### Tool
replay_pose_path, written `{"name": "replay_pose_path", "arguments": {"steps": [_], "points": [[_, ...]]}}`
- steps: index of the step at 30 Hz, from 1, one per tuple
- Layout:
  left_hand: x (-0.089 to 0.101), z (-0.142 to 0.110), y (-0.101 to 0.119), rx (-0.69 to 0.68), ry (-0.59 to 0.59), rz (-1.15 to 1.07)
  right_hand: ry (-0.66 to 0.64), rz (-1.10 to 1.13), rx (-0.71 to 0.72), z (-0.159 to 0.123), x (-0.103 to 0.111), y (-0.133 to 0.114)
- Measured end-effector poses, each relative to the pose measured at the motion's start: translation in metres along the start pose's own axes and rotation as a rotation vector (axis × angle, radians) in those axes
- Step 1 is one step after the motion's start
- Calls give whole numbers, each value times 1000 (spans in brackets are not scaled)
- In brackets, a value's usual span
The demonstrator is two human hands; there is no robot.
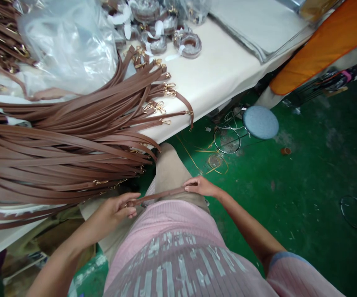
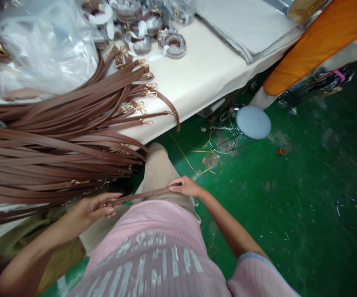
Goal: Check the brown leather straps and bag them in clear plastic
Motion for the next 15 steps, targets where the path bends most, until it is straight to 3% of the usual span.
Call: {"name": "replay_pose_path", "arguments": {"steps": [3, 6, 8, 11, 15], "points": [[-10, -2, 12, 20, -34, 117, -132, -153, 128, 2, -29, -23], [-23, -4, 33, 28, -87, 204, -353, -316, 433, -2, -74, -63], [-29, -7, 46, 4, -68, 212, -415, -350, 582, -6, -101, -84], [-29, -15, 59, -83, 21, 137, -223, -374, 725, -13, -120, -104], [-27, -29, 62, -131, 92, -131, 114, -653, 897, -35, -121, -122]]}}
Point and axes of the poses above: each hand's wrist, its own z-axis towards the middle knuckle, its own x-axis out of the back of the hand, y = z × x, the point moved 3 cm from there along z, towards the middle knuckle, and after that the axes turned 1 degree about -x, right-handed, at the moved point
